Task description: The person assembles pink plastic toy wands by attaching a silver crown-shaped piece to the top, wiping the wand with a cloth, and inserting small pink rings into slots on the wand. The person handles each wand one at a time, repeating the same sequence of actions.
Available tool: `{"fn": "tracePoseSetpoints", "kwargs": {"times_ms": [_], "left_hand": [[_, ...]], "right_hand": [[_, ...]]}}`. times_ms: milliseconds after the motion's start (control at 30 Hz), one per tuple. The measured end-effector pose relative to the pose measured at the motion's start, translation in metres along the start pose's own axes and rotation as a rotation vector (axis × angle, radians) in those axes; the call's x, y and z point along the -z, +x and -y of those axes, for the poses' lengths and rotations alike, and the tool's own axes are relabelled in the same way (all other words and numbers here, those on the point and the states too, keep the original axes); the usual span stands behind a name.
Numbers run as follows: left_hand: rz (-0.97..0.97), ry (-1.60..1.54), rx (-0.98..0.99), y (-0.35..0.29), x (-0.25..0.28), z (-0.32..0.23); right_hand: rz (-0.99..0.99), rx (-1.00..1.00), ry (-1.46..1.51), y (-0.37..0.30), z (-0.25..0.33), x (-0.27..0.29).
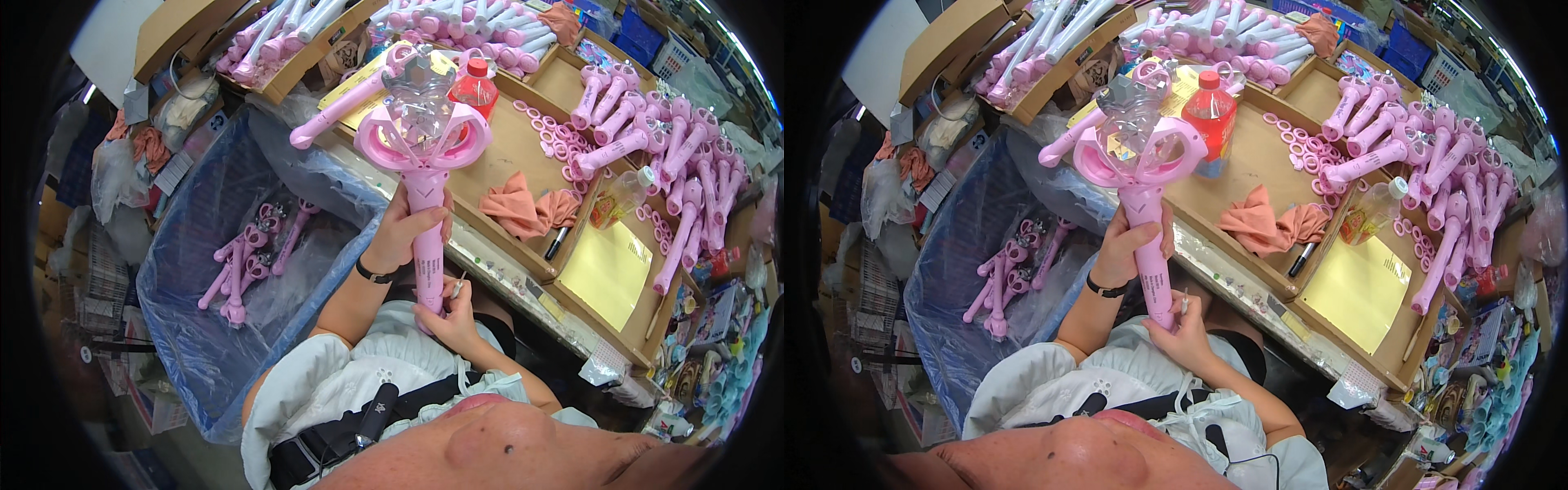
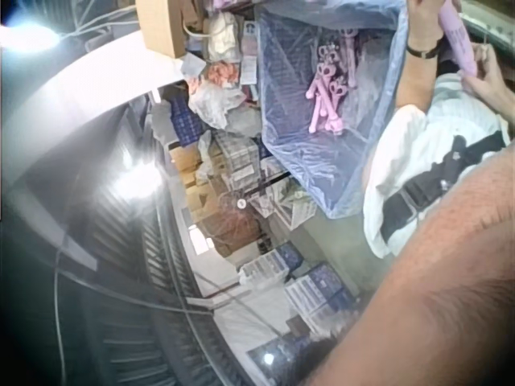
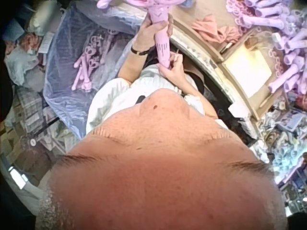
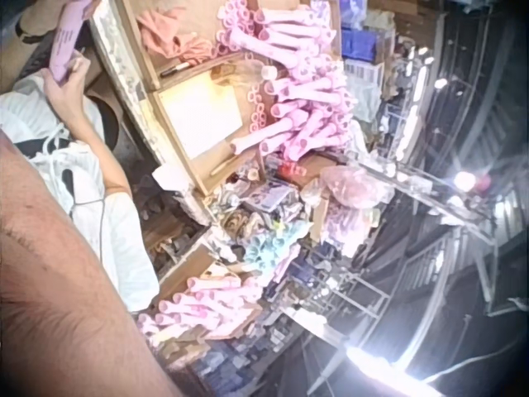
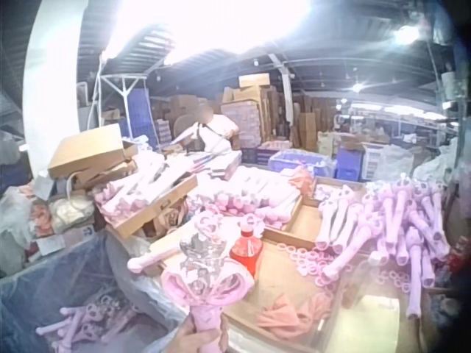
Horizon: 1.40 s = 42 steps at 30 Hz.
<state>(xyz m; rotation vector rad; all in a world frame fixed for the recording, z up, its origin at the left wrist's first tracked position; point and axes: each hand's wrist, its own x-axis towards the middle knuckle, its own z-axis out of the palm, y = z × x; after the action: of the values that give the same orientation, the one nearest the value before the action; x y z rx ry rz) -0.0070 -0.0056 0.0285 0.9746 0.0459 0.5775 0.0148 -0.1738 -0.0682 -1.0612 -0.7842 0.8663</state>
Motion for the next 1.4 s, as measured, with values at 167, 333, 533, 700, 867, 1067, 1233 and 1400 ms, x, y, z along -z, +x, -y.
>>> {"fn": "tracePoseSetpoints", "kwargs": {"times_ms": [167, 333, 533, 700, 867, 1067, 1233, 1400], "left_hand": [[-0.027, 0.011, 0.009, -0.002, -0.001, 0.004], [0.075, -0.020, -0.058, 0.002, 0.001, 0.002], [-0.121, 0.016, -0.157, 0.015, -0.003, -0.002], [0.046, -0.013, 0.039, 0.004, -0.006, 0.011], [0.022, -0.088, 0.057, 0.000, 0.002, 0.017], [-0.037, 0.035, -0.013, 0.001, -0.001, 0.016], [-0.216, -0.284, -0.135, 0.013, 0.023, 0.007], [-0.235, -0.272, -0.167, 0.006, 0.043, 0.009]], "right_hand": [[-0.022, 0.000, 0.027, -0.002, -0.006, -0.002], [-0.028, 0.069, -0.040, -0.006, -0.011, 0.001], [-0.017, 0.141, -0.243, -0.011, -0.010, 0.007], [-0.085, 0.183, -0.299, -0.011, -0.009, 0.009], [-0.078, 0.190, -0.293, -0.012, -0.005, 0.010], [-0.043, 0.149, -0.186, -0.014, -0.009, 0.011], [0.046, 0.226, -0.341, -0.015, 0.006, 0.032], [-0.477, 0.291, -0.785, -0.010, 0.075, 0.115]]}}
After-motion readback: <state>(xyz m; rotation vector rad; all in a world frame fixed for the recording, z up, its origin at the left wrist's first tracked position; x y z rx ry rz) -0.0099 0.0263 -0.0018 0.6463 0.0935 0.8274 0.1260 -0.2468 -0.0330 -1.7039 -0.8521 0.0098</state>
